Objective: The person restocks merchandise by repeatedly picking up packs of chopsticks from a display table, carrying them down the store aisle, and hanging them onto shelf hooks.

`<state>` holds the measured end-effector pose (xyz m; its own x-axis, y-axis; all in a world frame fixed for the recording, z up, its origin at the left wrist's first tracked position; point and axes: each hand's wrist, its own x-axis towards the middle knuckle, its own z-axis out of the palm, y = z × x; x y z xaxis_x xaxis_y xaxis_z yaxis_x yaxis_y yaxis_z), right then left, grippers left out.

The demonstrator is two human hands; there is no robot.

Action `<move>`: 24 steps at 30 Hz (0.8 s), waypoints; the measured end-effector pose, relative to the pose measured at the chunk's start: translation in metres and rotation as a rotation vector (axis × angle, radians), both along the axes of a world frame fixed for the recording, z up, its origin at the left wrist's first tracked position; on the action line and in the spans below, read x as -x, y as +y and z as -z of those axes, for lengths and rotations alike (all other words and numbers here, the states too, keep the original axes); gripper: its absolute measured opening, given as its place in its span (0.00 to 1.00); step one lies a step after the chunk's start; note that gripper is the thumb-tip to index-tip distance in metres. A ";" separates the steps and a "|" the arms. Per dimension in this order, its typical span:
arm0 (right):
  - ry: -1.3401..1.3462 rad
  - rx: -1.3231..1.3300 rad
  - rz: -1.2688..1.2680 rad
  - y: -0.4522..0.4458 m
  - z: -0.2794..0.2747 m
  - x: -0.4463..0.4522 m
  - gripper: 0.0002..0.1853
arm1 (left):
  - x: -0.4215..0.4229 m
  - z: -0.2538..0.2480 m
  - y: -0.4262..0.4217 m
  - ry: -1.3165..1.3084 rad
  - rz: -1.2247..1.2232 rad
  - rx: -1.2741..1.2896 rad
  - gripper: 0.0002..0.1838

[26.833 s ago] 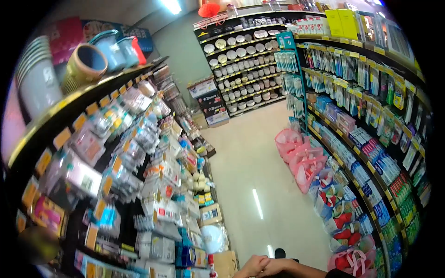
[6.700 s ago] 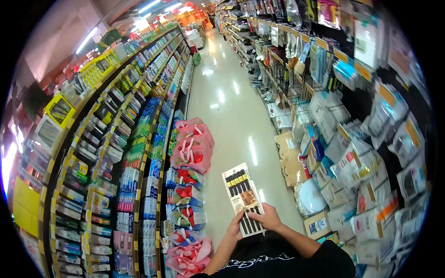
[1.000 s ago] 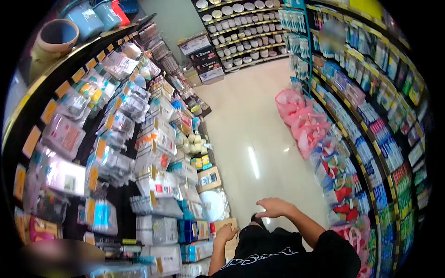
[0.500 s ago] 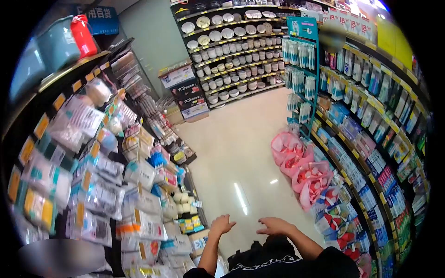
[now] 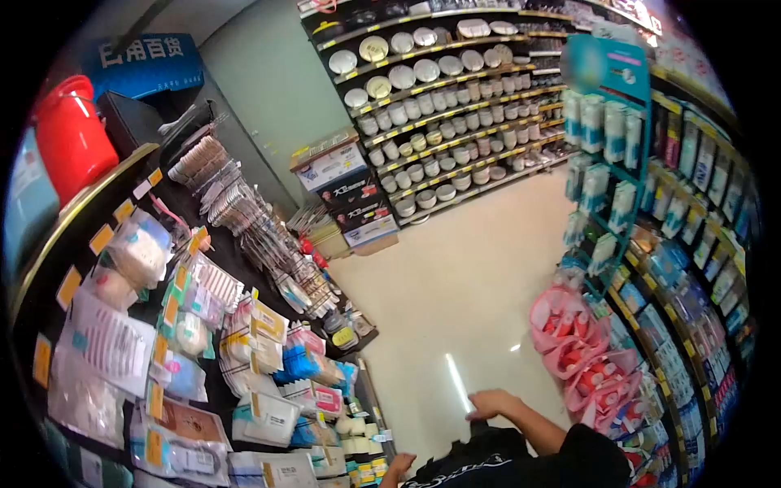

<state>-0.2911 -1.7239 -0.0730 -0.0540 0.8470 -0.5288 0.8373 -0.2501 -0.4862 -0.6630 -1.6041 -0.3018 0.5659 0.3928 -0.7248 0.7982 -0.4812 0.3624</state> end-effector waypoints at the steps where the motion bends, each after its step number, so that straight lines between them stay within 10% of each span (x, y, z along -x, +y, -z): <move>1: -0.032 -0.078 -0.020 0.034 -0.006 -0.014 0.32 | 0.017 0.020 0.014 0.080 0.365 -0.041 0.30; 4: -0.061 -0.103 -0.133 0.124 -0.077 -0.039 0.36 | 0.014 0.000 0.030 0.182 -0.486 0.174 0.27; 10: 0.205 -0.255 -0.132 0.286 -0.057 -0.093 0.38 | -0.037 0.010 0.136 0.138 -0.776 0.255 0.21; 14: 0.199 -0.095 0.067 0.378 0.026 -0.145 0.37 | -0.090 0.027 0.256 0.084 -0.696 0.265 0.19; 18: 0.176 0.011 0.492 0.398 0.304 -0.253 0.26 | -0.154 0.047 0.419 -0.056 -0.329 0.172 0.16; 19: -0.110 0.050 0.421 0.383 0.252 -0.257 0.15 | -0.178 0.056 0.471 -0.134 -0.188 0.095 0.16; 21: -0.298 0.148 0.655 0.322 0.405 -0.295 0.13 | -0.238 0.050 0.575 -0.289 0.014 -0.258 0.21; 23: 0.100 0.459 0.469 0.280 0.375 -0.331 0.10 | -0.297 0.002 0.657 -0.379 -0.484 -0.215 0.15; 24: 0.588 0.545 1.082 0.267 0.373 -0.329 0.12 | -0.321 -0.025 0.690 -0.521 -0.623 -0.122 0.14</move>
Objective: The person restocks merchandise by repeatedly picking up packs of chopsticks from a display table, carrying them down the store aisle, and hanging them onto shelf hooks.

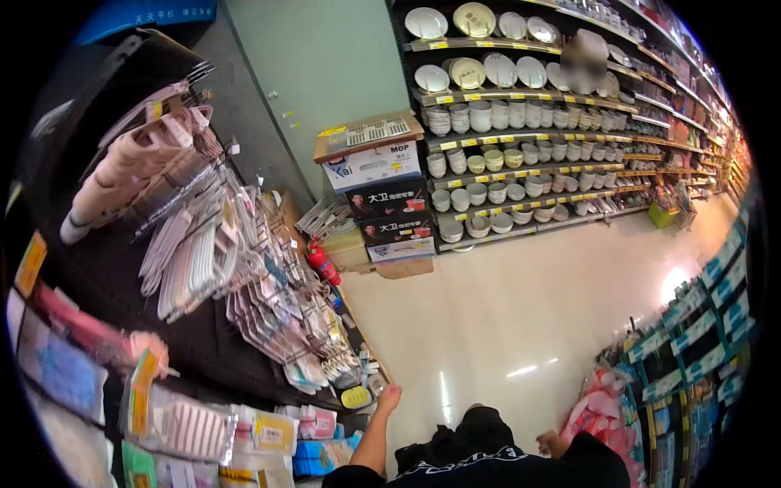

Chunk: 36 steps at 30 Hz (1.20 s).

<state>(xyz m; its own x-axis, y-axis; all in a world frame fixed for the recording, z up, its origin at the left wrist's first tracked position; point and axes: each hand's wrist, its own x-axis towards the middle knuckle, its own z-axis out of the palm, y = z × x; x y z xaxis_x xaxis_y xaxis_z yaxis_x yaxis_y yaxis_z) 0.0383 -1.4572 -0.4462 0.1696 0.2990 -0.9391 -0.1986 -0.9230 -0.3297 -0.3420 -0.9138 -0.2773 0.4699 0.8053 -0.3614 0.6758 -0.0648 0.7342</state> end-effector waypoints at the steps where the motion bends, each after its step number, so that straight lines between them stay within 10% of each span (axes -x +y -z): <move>1: 0.554 -0.138 0.416 -0.006 -0.007 -0.014 0.12 | -0.021 -0.016 0.031 -0.178 -0.107 0.070 0.13; 7: -0.071 0.107 -0.416 0.190 -0.073 -0.059 0.12 | -0.072 -0.029 0.134 -0.373 -0.351 0.059 0.10; 13: -0.490 -0.254 -1.225 0.531 -0.048 -0.132 0.13 | -0.028 0.031 0.139 0.447 0.034 0.452 0.10; 16: -0.587 -0.508 -0.546 0.743 -0.101 -0.159 0.22 | -0.039 0.023 0.157 0.421 -0.184 0.576 0.10; 19: -0.901 -0.937 -0.525 0.910 -0.140 -0.170 0.18 | -0.059 0.014 0.195 0.379 -0.317 0.609 0.11; 21: -0.540 -1.089 -0.335 0.973 -0.243 -0.165 0.12 | -0.077 0.016 0.229 0.341 -0.377 0.609 0.11; 27: -0.317 -0.995 -0.278 1.060 -0.234 -0.189 0.15 | -0.150 0.040 0.375 0.220 -0.443 0.509 0.12; 29: -0.557 -0.790 -0.538 1.039 -0.153 -0.225 0.18 | -0.185 0.045 0.449 0.148 -0.454 0.381 0.13; 31: -0.779 -0.656 -1.412 0.980 -0.043 -0.284 0.20 | -0.227 0.034 0.535 0.047 -0.475 0.178 0.13; 36: -0.314 0.069 -0.681 0.870 -0.098 -0.371 0.19 | -0.353 -0.103 0.790 -0.409 -0.452 -0.450 0.14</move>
<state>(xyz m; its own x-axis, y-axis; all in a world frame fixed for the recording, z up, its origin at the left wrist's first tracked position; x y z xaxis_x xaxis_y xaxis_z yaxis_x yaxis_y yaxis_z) 0.4091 -0.5875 -0.3481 0.2311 0.3757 -0.8975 0.5177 -0.8285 -0.2135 0.0108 -0.1240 -0.1741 0.0848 0.9800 0.1802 0.3875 -0.1990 0.9001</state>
